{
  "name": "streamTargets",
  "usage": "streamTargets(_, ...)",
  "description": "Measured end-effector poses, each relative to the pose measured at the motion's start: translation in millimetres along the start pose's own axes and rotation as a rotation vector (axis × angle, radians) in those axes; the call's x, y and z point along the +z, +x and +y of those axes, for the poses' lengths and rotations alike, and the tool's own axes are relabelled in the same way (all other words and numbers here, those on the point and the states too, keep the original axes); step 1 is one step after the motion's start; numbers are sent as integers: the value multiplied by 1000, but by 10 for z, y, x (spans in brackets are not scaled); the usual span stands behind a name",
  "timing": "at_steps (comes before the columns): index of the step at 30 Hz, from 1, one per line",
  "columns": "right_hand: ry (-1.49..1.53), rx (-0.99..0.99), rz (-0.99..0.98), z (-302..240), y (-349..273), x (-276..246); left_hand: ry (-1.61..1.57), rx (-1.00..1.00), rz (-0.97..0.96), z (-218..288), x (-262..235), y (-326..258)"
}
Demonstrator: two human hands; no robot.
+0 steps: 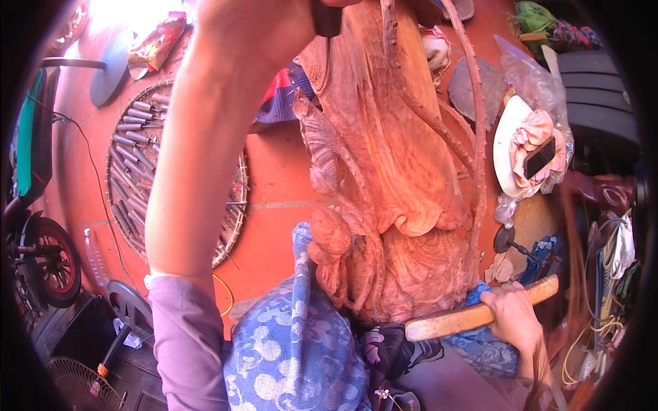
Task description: The person carves a large wooden sculpture using a chisel and mallet. They repeatedly strike the chisel into the wood to shape and refine the surface, occasionally switching chisels from a nearby basket.
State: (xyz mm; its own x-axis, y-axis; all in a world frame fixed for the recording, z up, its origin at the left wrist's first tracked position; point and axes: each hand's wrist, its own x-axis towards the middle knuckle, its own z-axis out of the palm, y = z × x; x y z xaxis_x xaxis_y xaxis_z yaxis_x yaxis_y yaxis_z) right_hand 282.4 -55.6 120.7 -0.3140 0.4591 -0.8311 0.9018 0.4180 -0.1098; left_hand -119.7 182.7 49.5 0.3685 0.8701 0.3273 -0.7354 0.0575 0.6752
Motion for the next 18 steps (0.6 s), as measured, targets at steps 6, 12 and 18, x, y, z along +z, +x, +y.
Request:
streamTargets(6, -1, -17, 33, 21, 1, 40, -109, 5, 105, -177, -5, 49)
streamTargets(12, -10, -43, 58, 33, 23, 34, 97, 19, 411, -108, 300, 57)
streamTargets(18, 10, -5, 47, 17, -9, 57, 31, 30, 274, -183, 110, 77)
